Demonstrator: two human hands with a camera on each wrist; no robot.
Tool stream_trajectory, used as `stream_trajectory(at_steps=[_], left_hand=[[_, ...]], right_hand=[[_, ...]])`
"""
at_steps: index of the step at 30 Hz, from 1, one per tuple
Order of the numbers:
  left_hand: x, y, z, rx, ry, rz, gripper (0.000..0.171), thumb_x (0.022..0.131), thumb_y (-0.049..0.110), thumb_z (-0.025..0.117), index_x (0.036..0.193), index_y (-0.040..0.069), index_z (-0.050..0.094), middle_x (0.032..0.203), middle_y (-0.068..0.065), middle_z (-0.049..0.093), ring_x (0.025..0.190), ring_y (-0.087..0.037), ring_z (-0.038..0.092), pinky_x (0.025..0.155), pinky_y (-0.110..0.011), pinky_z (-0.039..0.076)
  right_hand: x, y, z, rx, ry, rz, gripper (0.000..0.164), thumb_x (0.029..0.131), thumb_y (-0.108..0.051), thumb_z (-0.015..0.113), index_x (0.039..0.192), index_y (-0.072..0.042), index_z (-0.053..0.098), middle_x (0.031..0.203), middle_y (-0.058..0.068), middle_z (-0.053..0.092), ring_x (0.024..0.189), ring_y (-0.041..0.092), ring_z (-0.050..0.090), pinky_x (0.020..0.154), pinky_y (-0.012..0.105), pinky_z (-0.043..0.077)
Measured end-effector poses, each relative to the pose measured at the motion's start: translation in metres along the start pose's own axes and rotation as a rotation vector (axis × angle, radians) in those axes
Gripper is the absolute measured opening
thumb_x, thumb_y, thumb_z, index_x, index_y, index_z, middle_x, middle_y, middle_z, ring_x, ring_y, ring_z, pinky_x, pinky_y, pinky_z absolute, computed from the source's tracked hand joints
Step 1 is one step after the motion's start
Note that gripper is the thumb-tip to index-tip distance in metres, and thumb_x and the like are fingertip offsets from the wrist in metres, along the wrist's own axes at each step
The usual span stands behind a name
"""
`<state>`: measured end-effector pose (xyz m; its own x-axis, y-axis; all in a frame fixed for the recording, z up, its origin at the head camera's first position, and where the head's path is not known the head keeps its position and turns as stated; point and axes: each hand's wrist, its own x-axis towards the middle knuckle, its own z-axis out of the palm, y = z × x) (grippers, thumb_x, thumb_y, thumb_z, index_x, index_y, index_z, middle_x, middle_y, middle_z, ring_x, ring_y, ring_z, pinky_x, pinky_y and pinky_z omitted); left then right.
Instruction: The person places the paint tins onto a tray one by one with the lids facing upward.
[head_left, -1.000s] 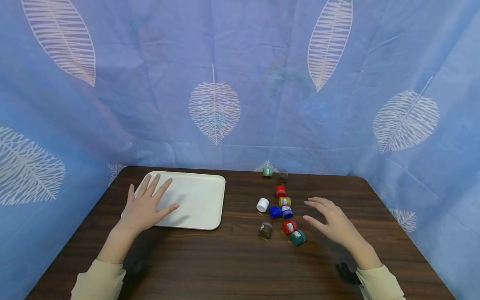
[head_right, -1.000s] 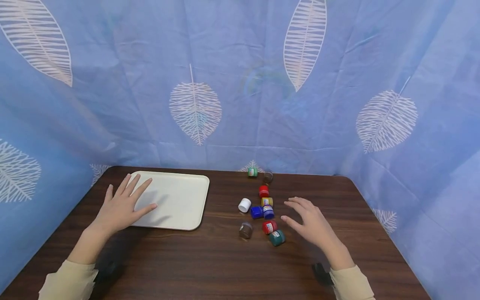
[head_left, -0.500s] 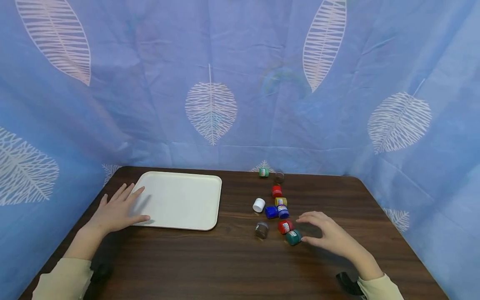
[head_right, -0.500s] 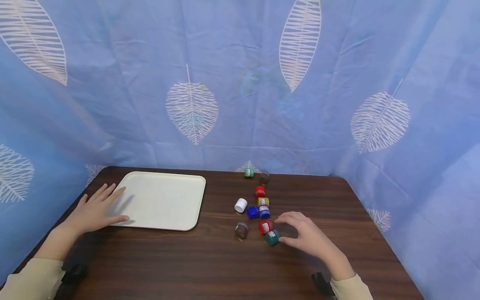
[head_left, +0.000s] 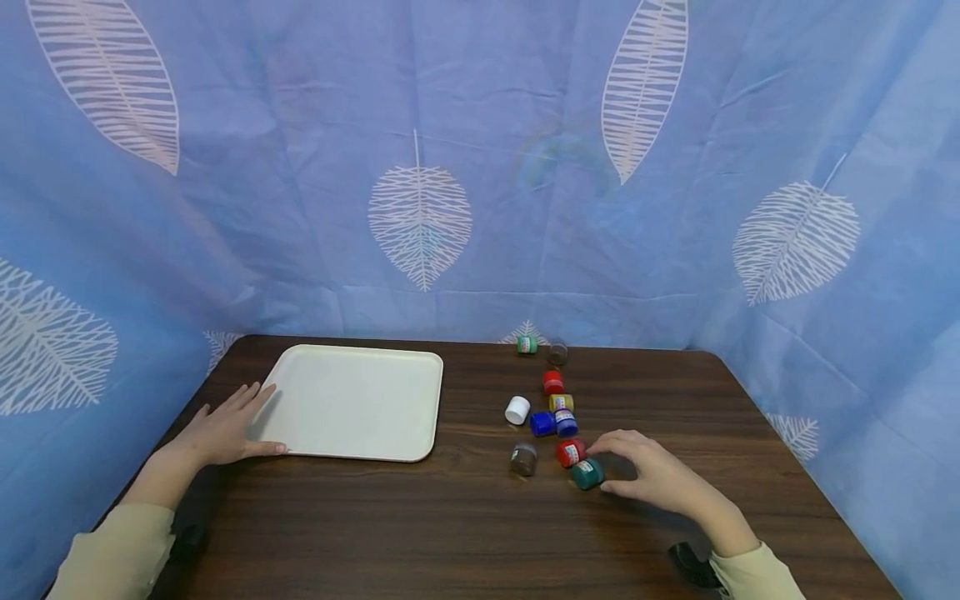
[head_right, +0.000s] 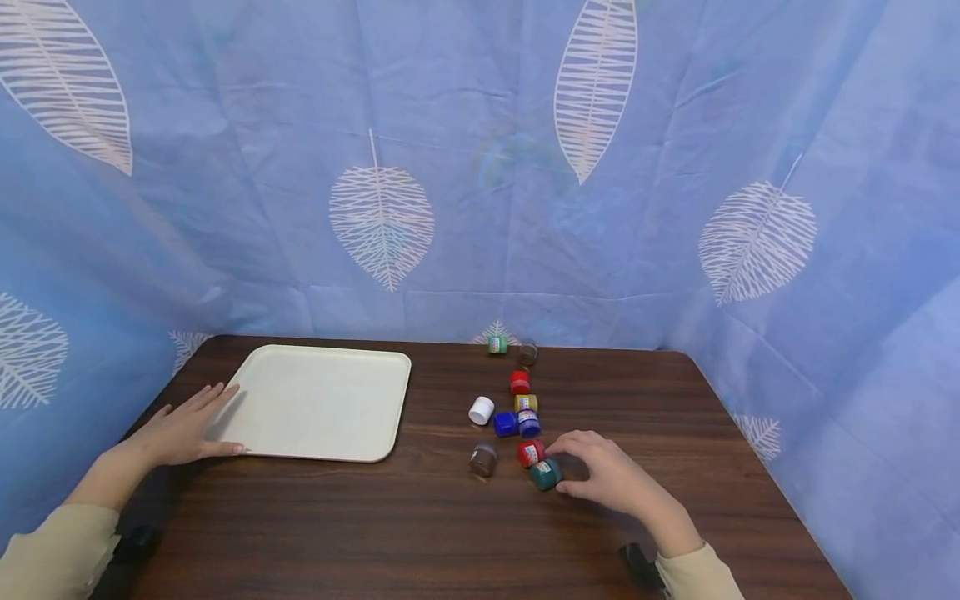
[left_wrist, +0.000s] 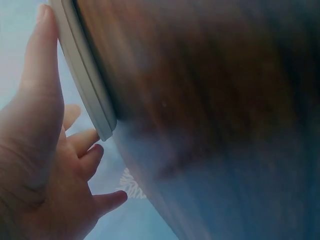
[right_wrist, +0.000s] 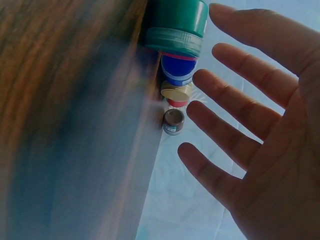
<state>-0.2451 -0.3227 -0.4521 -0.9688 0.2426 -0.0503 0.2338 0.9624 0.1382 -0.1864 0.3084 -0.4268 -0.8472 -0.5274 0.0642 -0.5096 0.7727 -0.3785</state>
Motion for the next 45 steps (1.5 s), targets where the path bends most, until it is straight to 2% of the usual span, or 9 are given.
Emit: stream_trajectory(at_steps=[10, 18, 25, 30, 37, 45], left_hand=[[0.001, 0.010, -0.003, -0.009, -0.027, -0.015, 0.116, 0.070, 0.078, 0.063, 0.150, 0.001, 0.030, 0.152, -0.035, 0.027, 0.139, -0.053, 0.028, 0.097, -0.082, 0.022], [-0.002, 0.030, 0.000, -0.016, -0.039, -0.031, 0.117, 0.069, 0.077, 0.064, 0.150, 0.001, 0.030, 0.152, -0.036, 0.027, 0.139, -0.054, 0.027, 0.098, -0.082, 0.020], [-0.002, 0.050, 0.001, -0.055, -0.059, -0.048, 0.118, 0.070, 0.076, 0.065, 0.151, 0.000, 0.027, 0.153, -0.036, 0.025, 0.141, -0.053, 0.024, 0.099, -0.082, 0.018], [-0.001, 0.068, 0.002, -0.073, -0.072, -0.049, 0.119, 0.070, 0.077, 0.065, 0.152, 0.000, 0.026, 0.154, -0.036, 0.023, 0.142, -0.052, 0.023, 0.100, -0.082, 0.017], [-0.002, 0.092, 0.001, -0.092, -0.068, -0.028, 0.115, 0.072, 0.073, 0.067, 0.151, 0.000, 0.027, 0.154, -0.035, 0.024, 0.143, -0.051, 0.023, 0.100, -0.082, 0.018], [-0.001, 0.109, 0.004, -0.112, -0.062, -0.016, 0.113, 0.072, 0.071, 0.069, 0.152, 0.001, 0.028, 0.154, -0.034, 0.024, 0.143, -0.051, 0.024, 0.101, -0.081, 0.018]], right_hand=[[0.009, 0.000, 0.003, -0.006, -0.048, 0.026, 0.037, 0.084, -0.026, 0.076, 0.119, -0.018, 0.065, 0.121, 0.003, 0.065, 0.116, 0.035, 0.057, 0.093, 0.061, 0.047], [0.014, -0.003, 0.003, -0.013, -0.076, 0.031, 0.027, 0.084, -0.023, 0.077, 0.107, -0.025, 0.064, 0.114, -0.006, 0.064, 0.109, 0.027, 0.059, 0.088, 0.050, 0.052], [0.015, -0.001, 0.005, 0.005, -0.130, 0.086, 0.034, 0.080, -0.029, 0.080, 0.109, -0.020, 0.065, 0.116, 0.001, 0.065, 0.113, 0.034, 0.058, 0.092, 0.056, 0.049], [0.015, 0.000, 0.007, -0.025, -0.123, 0.099, 0.035, 0.077, -0.030, 0.082, 0.106, -0.016, 0.066, 0.112, 0.001, 0.065, 0.109, 0.032, 0.058, 0.090, 0.056, 0.049], [0.017, -0.001, 0.005, -0.037, -0.104, 0.087, 0.034, 0.078, -0.034, 0.081, 0.104, -0.019, 0.065, 0.108, -0.004, 0.065, 0.102, 0.024, 0.060, 0.084, 0.046, 0.052], [0.015, -0.001, 0.003, -0.003, -0.086, 0.082, 0.034, 0.082, -0.040, 0.077, 0.107, -0.020, 0.065, 0.105, -0.007, 0.064, 0.098, 0.017, 0.060, 0.080, 0.038, 0.054]])
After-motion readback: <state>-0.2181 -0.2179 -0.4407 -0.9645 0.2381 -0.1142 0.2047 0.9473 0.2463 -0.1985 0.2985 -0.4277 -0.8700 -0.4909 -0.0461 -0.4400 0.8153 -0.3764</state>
